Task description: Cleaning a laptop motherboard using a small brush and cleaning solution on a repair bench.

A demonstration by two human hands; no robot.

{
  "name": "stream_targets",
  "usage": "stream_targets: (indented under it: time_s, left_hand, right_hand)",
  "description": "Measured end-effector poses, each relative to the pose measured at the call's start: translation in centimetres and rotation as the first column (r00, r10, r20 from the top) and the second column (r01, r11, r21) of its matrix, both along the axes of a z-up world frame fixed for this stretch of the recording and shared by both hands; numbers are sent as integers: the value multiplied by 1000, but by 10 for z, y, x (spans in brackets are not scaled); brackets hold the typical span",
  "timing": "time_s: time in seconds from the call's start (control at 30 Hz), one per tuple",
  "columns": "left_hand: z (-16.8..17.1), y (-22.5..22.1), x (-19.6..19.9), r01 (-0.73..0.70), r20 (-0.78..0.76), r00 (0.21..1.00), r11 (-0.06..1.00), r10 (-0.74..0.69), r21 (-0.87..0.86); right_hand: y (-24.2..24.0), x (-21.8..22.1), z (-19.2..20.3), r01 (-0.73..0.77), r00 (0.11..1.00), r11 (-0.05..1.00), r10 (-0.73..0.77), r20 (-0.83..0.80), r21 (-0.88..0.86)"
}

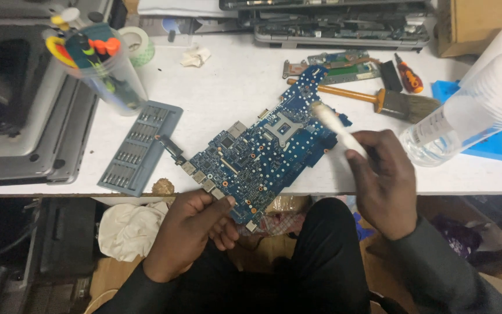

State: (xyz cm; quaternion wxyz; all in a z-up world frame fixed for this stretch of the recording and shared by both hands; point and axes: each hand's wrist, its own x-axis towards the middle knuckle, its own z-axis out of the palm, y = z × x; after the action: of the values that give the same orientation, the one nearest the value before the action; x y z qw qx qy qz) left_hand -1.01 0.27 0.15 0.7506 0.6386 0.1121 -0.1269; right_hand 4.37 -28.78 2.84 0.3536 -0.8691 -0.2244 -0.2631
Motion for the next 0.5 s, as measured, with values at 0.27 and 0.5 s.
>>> stream_targets:
  time_s: [0.27, 0.5]
  left_hand:
    - [-6, -23, -11, -23, -71, 997, 1000, 23, 12]
    - [-18, -35, -14, -193, -118, 977, 967, 175, -164]
  right_hand:
    - [-56, -35, -8, 360, 928, 905, -325, -180, 226]
    - [-202, -11, -64, 639, 769, 624, -539, 344, -449]
